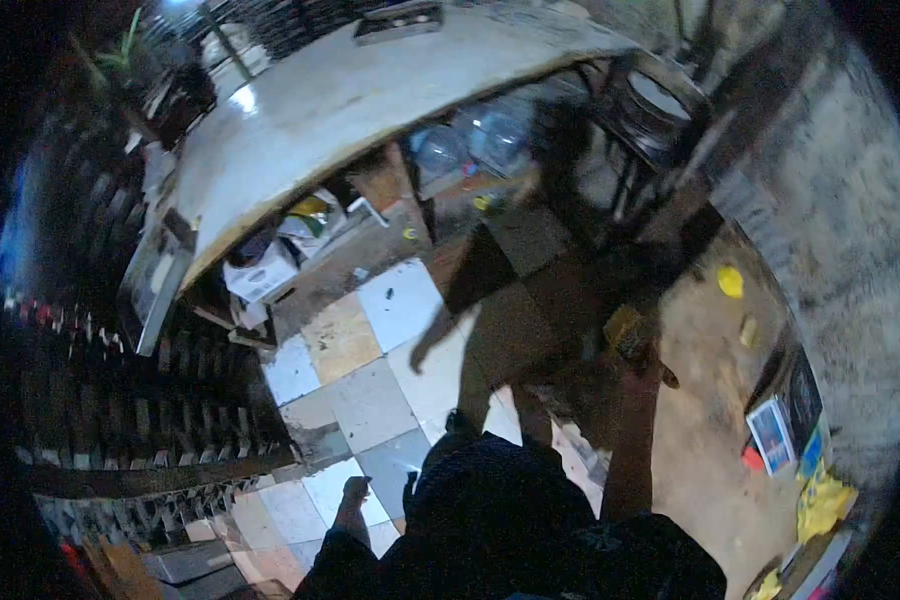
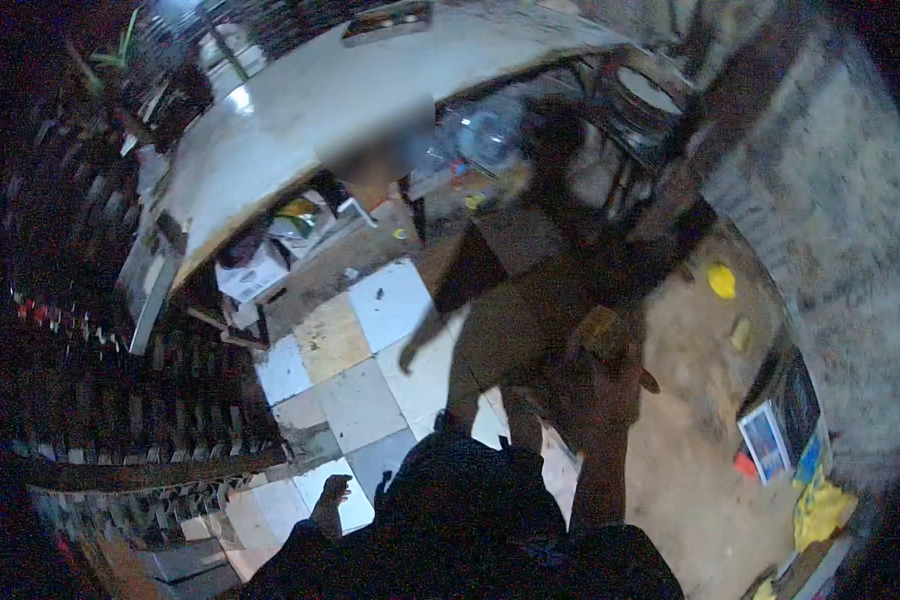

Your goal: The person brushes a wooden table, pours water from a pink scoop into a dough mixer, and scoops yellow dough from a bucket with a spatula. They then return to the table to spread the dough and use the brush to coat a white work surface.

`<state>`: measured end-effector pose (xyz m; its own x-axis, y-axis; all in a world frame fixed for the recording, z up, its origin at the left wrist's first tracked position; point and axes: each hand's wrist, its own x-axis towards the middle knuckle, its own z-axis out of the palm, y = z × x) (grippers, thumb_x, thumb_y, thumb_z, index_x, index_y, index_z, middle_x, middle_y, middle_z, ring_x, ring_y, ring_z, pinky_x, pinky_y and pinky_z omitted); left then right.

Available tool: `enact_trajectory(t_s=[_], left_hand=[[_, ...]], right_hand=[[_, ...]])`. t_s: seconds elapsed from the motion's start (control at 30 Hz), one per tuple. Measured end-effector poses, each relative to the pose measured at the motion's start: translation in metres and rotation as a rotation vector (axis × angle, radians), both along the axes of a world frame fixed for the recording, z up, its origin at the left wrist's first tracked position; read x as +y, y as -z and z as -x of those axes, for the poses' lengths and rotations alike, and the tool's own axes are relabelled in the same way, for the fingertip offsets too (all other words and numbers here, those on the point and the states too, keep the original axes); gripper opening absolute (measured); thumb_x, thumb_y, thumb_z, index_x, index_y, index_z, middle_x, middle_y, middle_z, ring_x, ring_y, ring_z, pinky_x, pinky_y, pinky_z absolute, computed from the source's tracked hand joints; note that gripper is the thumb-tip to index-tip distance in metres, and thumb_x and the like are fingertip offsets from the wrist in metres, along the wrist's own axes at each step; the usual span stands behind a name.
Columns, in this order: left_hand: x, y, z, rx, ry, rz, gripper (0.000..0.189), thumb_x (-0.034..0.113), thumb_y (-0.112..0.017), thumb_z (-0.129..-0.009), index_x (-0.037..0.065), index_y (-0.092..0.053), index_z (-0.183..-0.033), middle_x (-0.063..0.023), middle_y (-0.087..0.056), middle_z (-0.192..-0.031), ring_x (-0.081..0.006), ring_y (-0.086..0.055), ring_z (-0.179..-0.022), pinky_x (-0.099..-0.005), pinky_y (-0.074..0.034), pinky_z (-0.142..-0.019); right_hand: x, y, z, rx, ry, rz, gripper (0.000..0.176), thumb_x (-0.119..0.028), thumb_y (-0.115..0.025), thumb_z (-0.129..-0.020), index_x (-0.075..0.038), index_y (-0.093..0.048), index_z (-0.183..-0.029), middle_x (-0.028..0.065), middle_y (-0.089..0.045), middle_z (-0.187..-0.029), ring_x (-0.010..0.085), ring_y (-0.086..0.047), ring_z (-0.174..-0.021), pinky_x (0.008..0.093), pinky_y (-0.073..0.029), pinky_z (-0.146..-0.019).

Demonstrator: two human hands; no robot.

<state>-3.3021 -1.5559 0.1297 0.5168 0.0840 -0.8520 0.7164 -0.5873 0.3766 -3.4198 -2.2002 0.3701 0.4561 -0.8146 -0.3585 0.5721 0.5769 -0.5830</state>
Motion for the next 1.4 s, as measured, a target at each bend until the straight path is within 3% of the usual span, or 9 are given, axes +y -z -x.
enact_trajectory(t_s=[0.1,0.17,0.23,0.57,0.8,0.9,1.07,1.33,1.4], left_hand=[[0.001,0.028,-0.057,-0.406,-0.181,0.124,0.018,0.027,-0.057,-0.075,0.011,-0.056,-0.081,-0.0016,-0.053,-0.063,-0.0136,-0.051,-0.048,-0.0264,-0.037,-0.036],[0.009,0.084,-0.101,-0.746,0.046,0.233,0.022,0.024,-0.059,-0.075,0.01,-0.053,-0.091,-0.0047,-0.059,-0.067,-0.0155,-0.054,-0.058,-0.0271,-0.042,-0.047],[-0.028,0.087,-0.142,-0.994,0.333,-0.026,0.032,0.025,-0.063,-0.073,0.01,-0.051,-0.098,-0.009,-0.061,-0.073,-0.0197,-0.058,-0.069,-0.0303,-0.047,-0.057],[-0.241,-0.07,-0.325,-0.939,-0.067,-0.196,0.041,0.005,-0.065,-0.065,0.007,-0.049,-0.102,-0.0098,-0.054,-0.08,-0.019,-0.055,-0.067,-0.0279,-0.046,-0.055],[-0.283,-0.115,-0.39,-0.912,-0.377,-0.462,0.041,0.001,-0.062,-0.064,0.006,-0.05,-0.102,-0.01,-0.051,-0.091,-0.0212,-0.051,-0.082,-0.0303,-0.043,-0.06],[-0.271,-0.148,-0.402,-1.11,-0.489,-0.643,0.035,0.001,-0.06,-0.066,0.0,-0.05,-0.099,-0.0108,-0.053,-0.09,-0.0227,-0.05,-0.081,-0.0306,-0.041,-0.062],[-0.246,-0.152,-0.528,-1.358,-0.646,-0.564,0.052,0.013,-0.058,-0.077,-0.005,-0.035,-0.12,-0.0179,-0.053,-0.104,-0.0221,-0.049,-0.099,-0.0353,-0.041,-0.084],[-0.571,-0.351,-0.931,-1.588,0.256,0.048,0.029,0.012,-0.059,-0.073,0.0,-0.052,-0.099,-0.0102,-0.056,-0.091,-0.0198,-0.05,-0.087,-0.0301,-0.039,-0.076],[-0.658,-0.349,-0.998,-1.099,0.233,0.515,0.043,0.021,-0.059,-0.075,0.002,-0.047,-0.112,-0.0059,-0.056,-0.09,-0.0147,-0.051,-0.084,-0.0289,-0.04,-0.072]], right_hand=[[-0.01,-0.007,-0.097,-0.136,-0.055,0.011,0.036,-0.024,-0.047,-0.084,-0.001,-0.045,-0.112,0.011,-0.049,-0.11,0.0242,-0.045,-0.102,0.0371,-0.035,-0.088],[-0.073,0.061,-0.14,0.578,-0.028,1.188,0.04,-0.024,-0.049,-0.083,-0.001,-0.039,-0.114,0.0124,-0.049,-0.108,0.0231,-0.046,-0.098,0.033,-0.036,-0.087],[-0.096,0.004,-0.228,-0.301,-0.323,0.244,0.036,-0.025,-0.049,-0.083,-0.001,-0.045,-0.11,0.0091,-0.049,-0.111,0.0235,-0.045,-0.103,0.0392,-0.032,-0.091],[-0.109,0.055,-0.758,-0.876,-0.949,0.186,0.014,-0.012,-0.049,-0.083,-0.006,-0.053,-0.095,-0.0019,-0.049,-0.085,0.0089,-0.047,-0.075,0.0221,-0.041,-0.061],[-0.052,-0.021,-0.929,0.689,-1.133,1.782,0.031,-0.033,-0.058,-0.075,-0.008,-0.058,-0.093,0.0035,-0.058,-0.092,0.0167,-0.053,-0.086,0.0331,-0.041,-0.079],[-0.183,-0.01,-1.022,0.549,-0.925,1.713,0.033,-0.034,-0.055,-0.076,-0.007,-0.056,-0.094,0.0062,-0.057,-0.09,0.0193,-0.052,-0.083,0.0347,-0.04,-0.076],[-0.225,0.02,-1.091,0.711,-0.414,1.702,0.036,-0.035,-0.052,-0.077,-0.005,-0.053,-0.097,0.0106,-0.055,-0.086,0.0237,-0.051,-0.078,0.0372,-0.04,-0.071],[-0.042,0.001,-0.972,-0.069,-1.585,1.285,0.037,-0.041,-0.042,-0.083,-0.004,-0.046,-0.081,0.0116,-0.051,-0.068,0.0239,-0.052,-0.068,0.0387,-0.04,-0.065],[-0.093,0.057,-0.988,-0.431,-1.143,1.531,0.032,-0.036,-0.046,-0.082,-0.004,-0.049,-0.083,0.0102,-0.055,-0.069,0.0241,-0.055,-0.066,0.0374,-0.042,-0.064]])
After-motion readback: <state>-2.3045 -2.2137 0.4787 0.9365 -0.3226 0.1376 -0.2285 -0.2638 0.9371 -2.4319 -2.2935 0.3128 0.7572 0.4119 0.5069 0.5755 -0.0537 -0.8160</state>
